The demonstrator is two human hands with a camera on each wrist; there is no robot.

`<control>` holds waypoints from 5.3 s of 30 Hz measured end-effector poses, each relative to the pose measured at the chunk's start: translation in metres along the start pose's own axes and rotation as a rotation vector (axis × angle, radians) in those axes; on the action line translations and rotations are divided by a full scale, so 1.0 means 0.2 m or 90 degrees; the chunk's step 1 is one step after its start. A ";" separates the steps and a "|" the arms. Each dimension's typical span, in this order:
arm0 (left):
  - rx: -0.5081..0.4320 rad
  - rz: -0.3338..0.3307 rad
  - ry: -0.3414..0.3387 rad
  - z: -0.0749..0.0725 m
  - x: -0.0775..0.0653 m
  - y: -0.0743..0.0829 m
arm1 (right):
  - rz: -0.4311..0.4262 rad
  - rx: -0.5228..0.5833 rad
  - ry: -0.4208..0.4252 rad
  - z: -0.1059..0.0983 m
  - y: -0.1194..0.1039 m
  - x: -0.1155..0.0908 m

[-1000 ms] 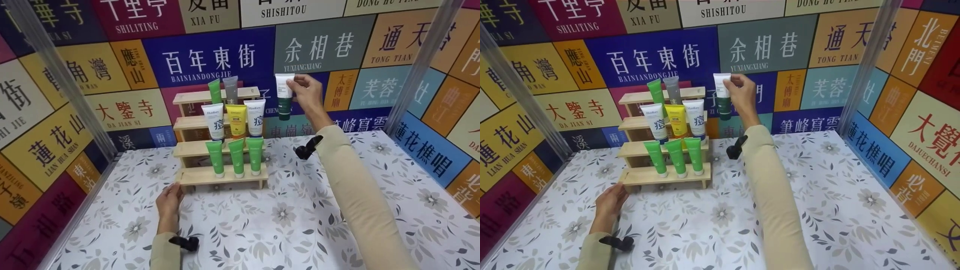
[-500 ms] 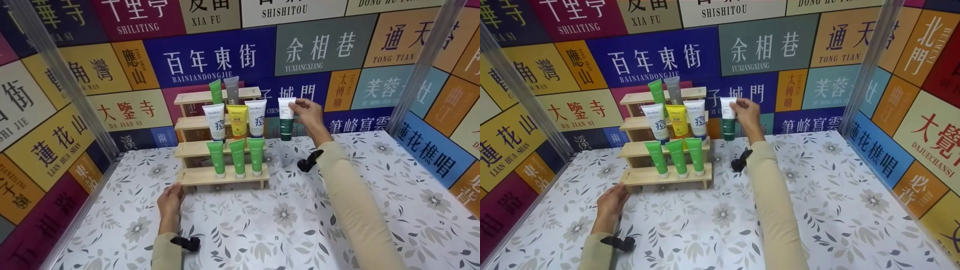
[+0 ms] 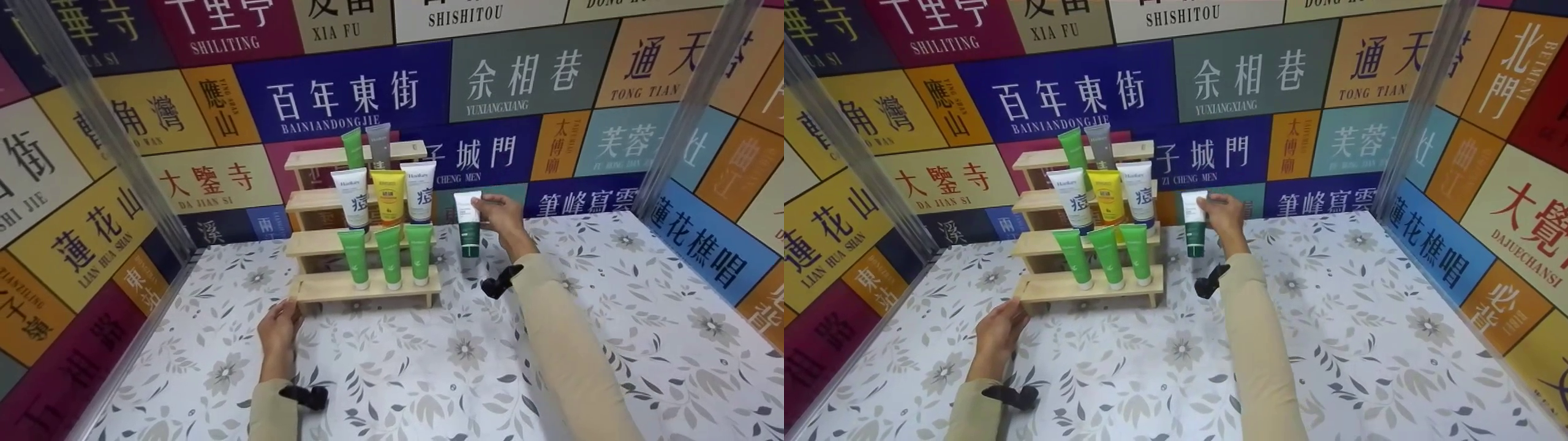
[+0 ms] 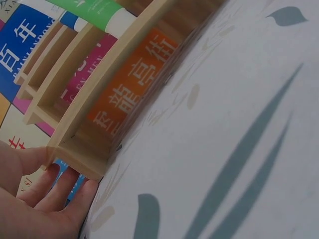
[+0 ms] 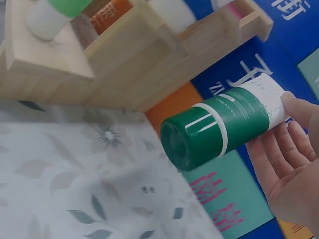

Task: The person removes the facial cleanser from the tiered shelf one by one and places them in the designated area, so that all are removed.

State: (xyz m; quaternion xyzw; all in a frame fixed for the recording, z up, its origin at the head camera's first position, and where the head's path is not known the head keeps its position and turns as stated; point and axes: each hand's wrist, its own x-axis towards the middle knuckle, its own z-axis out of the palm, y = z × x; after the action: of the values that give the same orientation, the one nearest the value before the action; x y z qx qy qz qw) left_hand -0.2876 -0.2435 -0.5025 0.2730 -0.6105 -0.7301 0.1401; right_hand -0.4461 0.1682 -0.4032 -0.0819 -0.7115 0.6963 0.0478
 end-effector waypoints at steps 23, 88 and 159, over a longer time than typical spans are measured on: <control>0.000 0.002 0.007 0.01 0.01 0.00 | 0.103 0.024 0.073 0.08 0.35 0.04; -0.014 0.001 0.002 -0.01 0.00 0.00 | -0.209 -0.152 -0.167 0.30 -0.75 -0.13; -0.019 -0.004 0.008 -0.01 0.04 -0.02 | -0.405 -0.013 -0.077 0.54 -0.92 -0.22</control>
State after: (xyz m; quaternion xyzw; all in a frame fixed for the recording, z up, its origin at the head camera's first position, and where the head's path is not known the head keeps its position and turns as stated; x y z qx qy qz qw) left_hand -0.2929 -0.2489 -0.5078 0.2774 -0.5976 -0.7379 0.1462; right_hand -0.4326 0.0504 -0.2204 0.1855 -0.7102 0.6426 0.2197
